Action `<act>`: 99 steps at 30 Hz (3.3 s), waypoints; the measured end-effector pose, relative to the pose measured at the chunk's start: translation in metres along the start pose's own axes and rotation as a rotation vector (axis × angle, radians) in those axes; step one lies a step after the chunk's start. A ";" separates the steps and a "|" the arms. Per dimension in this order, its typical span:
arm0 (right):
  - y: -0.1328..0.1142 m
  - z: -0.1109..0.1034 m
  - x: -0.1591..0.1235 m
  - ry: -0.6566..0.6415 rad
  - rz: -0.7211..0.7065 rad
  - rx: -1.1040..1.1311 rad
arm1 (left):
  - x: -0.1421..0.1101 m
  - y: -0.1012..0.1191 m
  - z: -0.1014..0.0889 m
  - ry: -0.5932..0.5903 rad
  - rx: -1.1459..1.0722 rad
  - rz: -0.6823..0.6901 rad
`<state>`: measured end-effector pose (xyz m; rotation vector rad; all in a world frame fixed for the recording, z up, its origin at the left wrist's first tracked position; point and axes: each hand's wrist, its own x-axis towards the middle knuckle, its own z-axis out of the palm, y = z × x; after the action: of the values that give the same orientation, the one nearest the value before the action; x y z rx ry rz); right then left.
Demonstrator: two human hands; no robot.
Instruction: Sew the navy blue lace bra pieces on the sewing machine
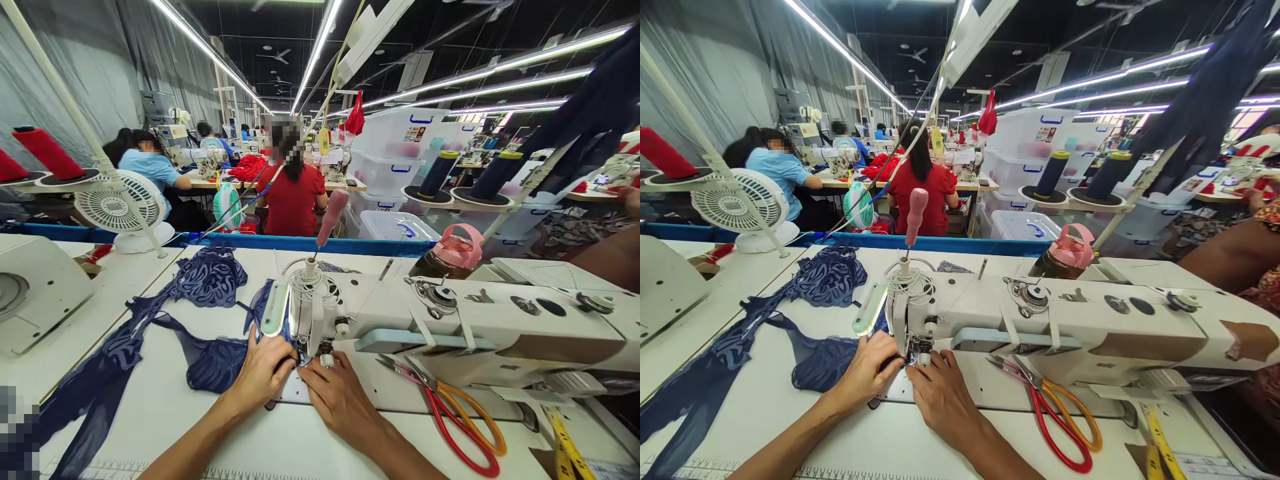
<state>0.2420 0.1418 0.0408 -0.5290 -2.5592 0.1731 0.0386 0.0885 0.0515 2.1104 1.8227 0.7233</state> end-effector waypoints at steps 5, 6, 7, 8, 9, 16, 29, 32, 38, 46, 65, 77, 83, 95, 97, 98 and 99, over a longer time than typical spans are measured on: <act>0.001 0.001 -0.001 0.002 0.007 0.033 | 0.000 0.001 -0.002 -0.013 0.014 0.008; 0.001 0.001 -0.001 0.000 0.008 0.036 | 0.000 0.001 -0.002 -0.013 0.018 0.008; 0.001 0.001 -0.001 -0.002 0.010 0.034 | 0.001 0.001 -0.003 -0.013 0.021 0.008; 0.001 0.001 -0.001 -0.003 0.013 0.030 | 0.001 0.001 -0.003 -0.011 0.025 0.010; 0.001 0.001 -0.001 -0.002 0.017 0.028 | 0.000 0.001 -0.003 -0.009 0.029 0.013; 0.000 -0.002 -0.001 -0.035 0.047 0.069 | -0.001 0.000 0.000 0.045 0.117 0.112; 0.003 0.008 0.000 0.135 0.020 -0.021 | -0.022 -0.006 0.006 0.095 0.192 0.278; 0.005 0.009 0.000 0.183 0.022 -0.037 | -0.019 -0.005 0.002 0.156 0.179 0.350; 0.007 0.010 0.002 0.182 -0.005 -0.118 | -0.013 -0.003 0.006 0.331 0.243 0.443; 0.011 0.011 0.000 0.134 -0.002 -0.198 | -0.023 -0.031 0.031 0.278 0.202 0.445; 0.022 0.013 -0.010 0.279 0.036 -0.059 | -0.004 -0.029 0.018 0.242 0.281 0.371; 0.028 0.001 -0.010 0.247 0.137 -0.108 | -0.001 -0.020 0.000 0.265 0.300 0.438; 0.024 -0.001 -0.005 0.313 0.083 -0.182 | -0.008 -0.027 0.004 0.225 0.260 0.434; 0.047 0.007 -0.010 0.259 0.099 -0.232 | -0.008 -0.032 -0.019 0.099 -0.304 -0.336; 0.046 0.005 -0.013 0.218 0.116 -0.189 | -0.019 -0.031 -0.033 0.063 -0.429 -0.407; 0.043 0.006 -0.013 0.197 0.129 -0.152 | -0.024 -0.031 -0.038 0.040 -0.488 -0.422; 0.038 0.010 -0.014 0.180 0.151 -0.114 | -0.028 -0.029 -0.041 0.018 -0.539 -0.430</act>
<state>0.2605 0.1710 0.0174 -0.7471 -2.3646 0.0311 -0.0105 0.0616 0.0661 1.3261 1.7493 0.9767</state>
